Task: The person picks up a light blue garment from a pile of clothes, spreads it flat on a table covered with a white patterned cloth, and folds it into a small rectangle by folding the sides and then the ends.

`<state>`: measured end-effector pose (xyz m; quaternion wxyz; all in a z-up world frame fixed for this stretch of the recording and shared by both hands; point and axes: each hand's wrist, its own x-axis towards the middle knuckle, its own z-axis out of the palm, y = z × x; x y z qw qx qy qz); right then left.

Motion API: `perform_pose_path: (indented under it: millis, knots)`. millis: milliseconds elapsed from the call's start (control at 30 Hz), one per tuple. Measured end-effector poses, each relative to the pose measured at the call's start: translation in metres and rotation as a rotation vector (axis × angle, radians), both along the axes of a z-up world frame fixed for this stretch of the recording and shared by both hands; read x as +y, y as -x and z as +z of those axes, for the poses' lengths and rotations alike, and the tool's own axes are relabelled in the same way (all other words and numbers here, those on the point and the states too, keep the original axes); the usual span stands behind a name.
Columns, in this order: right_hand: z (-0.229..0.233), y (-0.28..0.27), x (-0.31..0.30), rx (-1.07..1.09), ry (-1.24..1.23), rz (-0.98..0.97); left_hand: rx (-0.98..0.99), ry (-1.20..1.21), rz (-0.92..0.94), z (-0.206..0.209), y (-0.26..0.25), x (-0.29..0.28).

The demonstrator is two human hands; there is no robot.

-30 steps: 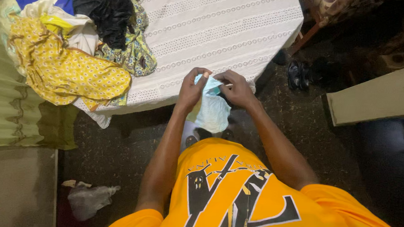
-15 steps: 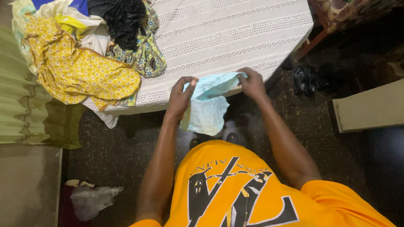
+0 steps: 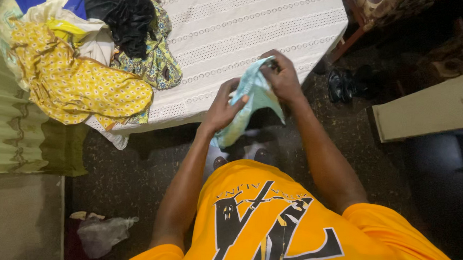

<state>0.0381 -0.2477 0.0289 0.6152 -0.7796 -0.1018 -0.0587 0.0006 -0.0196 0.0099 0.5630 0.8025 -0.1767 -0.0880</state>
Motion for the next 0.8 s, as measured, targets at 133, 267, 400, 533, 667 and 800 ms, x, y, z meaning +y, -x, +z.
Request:
perform_pose_path:
  millis: [133,267,400,533,667,800]
  knots:
    - [0.005,0.006,0.010,0.045,0.082,0.121,-0.148,-0.042,-0.001,0.041,0.003,-0.017]
    - [0.001,0.009,0.011,0.164,-0.073,0.124,-0.021,-0.089,0.147,0.051,0.000,-0.026]
    - [-0.006,0.024,0.004,0.220,-0.265,0.135,-0.075,0.031,0.308,0.045,-0.001,-0.029]
    - [-0.013,0.045,0.014,0.149,-0.141,0.115,-0.157,0.006,0.366,0.039,-0.006,-0.030]
    - [-0.033,0.056,0.015,-0.123,0.196,0.001,-0.212,0.088,0.300,0.035,-0.008,-0.029]
    - [-0.079,0.043,0.007,0.116,0.353,-0.177,0.039,0.113,0.302,0.026,-0.014,-0.023]
